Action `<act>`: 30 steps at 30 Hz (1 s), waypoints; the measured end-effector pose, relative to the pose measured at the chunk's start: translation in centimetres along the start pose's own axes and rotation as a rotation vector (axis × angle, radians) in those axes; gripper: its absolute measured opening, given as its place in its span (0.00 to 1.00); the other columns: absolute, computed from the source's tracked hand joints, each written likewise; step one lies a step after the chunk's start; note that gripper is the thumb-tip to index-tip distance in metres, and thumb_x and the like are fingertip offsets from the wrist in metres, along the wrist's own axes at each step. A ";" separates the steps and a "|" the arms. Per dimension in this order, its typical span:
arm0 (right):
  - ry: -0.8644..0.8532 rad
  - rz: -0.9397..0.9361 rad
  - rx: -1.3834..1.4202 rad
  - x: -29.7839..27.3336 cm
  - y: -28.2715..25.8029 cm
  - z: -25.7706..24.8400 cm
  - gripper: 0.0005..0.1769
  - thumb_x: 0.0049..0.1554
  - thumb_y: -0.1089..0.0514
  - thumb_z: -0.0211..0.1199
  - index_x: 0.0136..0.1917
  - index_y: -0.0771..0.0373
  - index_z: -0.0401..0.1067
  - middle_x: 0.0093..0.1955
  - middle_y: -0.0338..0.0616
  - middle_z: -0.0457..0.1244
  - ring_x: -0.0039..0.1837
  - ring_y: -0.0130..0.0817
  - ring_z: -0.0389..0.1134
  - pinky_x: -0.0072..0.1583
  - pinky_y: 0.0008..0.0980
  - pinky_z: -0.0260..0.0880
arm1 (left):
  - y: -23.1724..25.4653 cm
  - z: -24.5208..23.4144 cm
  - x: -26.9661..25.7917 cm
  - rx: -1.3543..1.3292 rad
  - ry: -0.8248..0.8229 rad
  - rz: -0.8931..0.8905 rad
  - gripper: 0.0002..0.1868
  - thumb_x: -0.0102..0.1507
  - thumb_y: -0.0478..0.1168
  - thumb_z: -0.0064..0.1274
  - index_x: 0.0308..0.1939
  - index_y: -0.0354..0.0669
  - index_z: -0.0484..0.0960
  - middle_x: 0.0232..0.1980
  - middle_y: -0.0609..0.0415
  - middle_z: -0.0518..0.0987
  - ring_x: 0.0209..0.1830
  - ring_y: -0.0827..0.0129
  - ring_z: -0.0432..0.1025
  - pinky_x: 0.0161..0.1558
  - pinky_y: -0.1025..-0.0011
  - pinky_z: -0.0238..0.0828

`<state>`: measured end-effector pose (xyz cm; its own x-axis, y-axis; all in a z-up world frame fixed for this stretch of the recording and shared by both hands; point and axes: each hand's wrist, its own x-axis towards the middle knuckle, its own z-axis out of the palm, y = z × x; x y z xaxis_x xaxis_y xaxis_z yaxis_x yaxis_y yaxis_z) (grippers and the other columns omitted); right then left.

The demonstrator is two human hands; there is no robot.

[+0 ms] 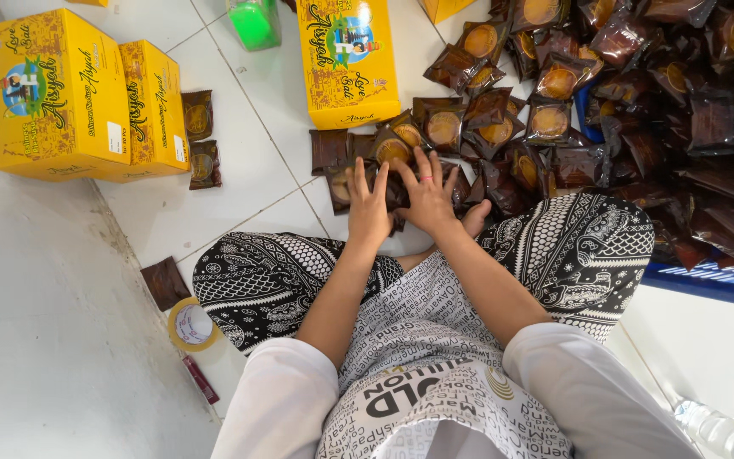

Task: The person sits on the floor and packs individually wrapped snack items into yellow cardboard boxes. They arrange the snacks in rows, close the box lids, and move completed boxes aside.

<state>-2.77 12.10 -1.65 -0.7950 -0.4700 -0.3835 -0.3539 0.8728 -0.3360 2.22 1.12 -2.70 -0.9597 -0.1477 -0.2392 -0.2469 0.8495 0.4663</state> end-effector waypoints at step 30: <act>-0.011 0.046 0.081 0.4 0.6 1.9 0.37 0.43 0.51 0.59 0.66 0.48 0.52 0.73 0.43 0.30 0.73 0.49 0.28 0.65 0.64 0.19 | 0.8 -0.4 -0.1 0.130 -0.354 -0.072 0.43 0.54 0.42 0.49 0.68 0.51 0.41 0.69 0.38 0.35 0.67 0.37 0.27 0.60 0.46 0.44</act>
<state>-2.34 12.16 -3.66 -0.8039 -0.4312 -0.4096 -0.2756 0.8804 -0.3861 2.07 1.61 -1.92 -0.8293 -0.0442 -0.5570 -0.2709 0.9037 0.3316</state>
